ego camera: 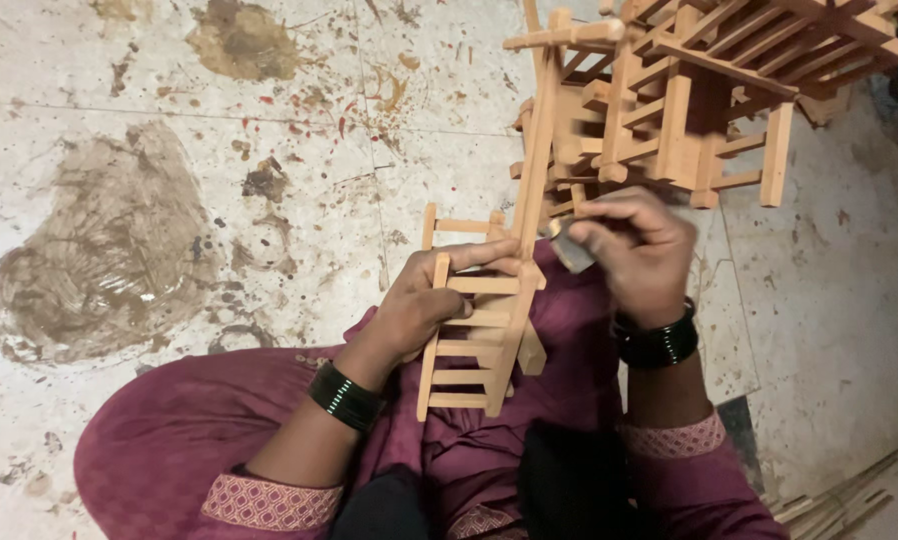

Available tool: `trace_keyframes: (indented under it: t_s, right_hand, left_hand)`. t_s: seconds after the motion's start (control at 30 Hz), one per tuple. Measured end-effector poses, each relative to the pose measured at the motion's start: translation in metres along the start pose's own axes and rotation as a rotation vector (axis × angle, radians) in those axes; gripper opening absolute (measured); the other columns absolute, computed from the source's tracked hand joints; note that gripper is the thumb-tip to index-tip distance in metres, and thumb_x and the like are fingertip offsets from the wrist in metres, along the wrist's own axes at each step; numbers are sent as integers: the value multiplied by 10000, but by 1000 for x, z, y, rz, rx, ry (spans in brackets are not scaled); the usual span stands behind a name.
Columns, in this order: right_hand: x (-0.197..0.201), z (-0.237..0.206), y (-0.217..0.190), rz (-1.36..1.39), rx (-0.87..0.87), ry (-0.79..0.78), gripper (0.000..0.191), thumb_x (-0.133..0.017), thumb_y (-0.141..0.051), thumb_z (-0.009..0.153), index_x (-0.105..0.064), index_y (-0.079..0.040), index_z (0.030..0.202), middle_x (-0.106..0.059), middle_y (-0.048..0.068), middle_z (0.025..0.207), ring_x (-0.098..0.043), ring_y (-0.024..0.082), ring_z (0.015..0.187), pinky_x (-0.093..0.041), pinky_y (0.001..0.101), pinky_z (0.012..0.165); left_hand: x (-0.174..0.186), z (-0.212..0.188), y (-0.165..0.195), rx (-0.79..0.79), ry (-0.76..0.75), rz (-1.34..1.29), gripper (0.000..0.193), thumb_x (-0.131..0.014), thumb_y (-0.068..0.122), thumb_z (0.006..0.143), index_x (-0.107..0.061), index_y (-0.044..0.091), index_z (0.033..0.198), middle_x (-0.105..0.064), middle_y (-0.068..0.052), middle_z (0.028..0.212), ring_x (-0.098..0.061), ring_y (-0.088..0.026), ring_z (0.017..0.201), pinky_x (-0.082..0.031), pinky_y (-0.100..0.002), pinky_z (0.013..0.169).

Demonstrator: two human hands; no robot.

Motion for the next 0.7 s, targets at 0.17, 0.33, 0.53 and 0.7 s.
trace_keyframes:
  t_s: [0.17, 0.33, 0.53, 0.7]
  right_hand:
    - [-26, 10, -9, -240, 126, -64, 169, -833, 47, 846, -764, -30, 980, -725, 66, 957, -683, 103, 852, -560, 223, 733]
    - [-3, 60, -18, -267, 259, 186, 166, -840, 80, 909, -727, -23, 973, -723, 57, 955, -678, 81, 852, -565, 207, 744]
    - [18, 86, 8, 154, 129, 295, 198, -807, 89, 971, -661, -30, 1031, -721, 41, 986, -683, 66, 833, -587, 238, 756]
    - [-6, 40, 43, 179, -24, 162, 192, -759, 107, 907, -648, -22, 996, -734, 71, 994, -720, 89, 884, -629, 256, 805]
  left_hand:
    - [-5, -2, 4, -29, -50, 50, 752, -439, -28, 692, -580, -67, 1430, -704, -128, 1300, -666, -147, 1121, -531, -261, 970]
    - [-6, -3, 5, -29, -82, 126, 736, -454, -13, 670, -628, -52, 1385, -716, -117, 1284, -665, -161, 1135, -524, -277, 1001]
    - [-11, 0, 1, -35, -127, 145, 733, -463, -9, 643, -646, -36, 1353, -690, -98, 1321, -638, -156, 1221, -501, -280, 1040]
    - [-5, -2, 3, -18, -99, 129, 728, -465, -15, 665, -640, -48, 1371, -700, -116, 1298, -653, -159, 1164, -508, -276, 1018]
Point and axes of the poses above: each hand's wrist, its own z-axis towards the middle knuckle, its own x-axis out of the back of the hand, y = z × x, the point moved 9 cm from there along z, towards the middle knuckle
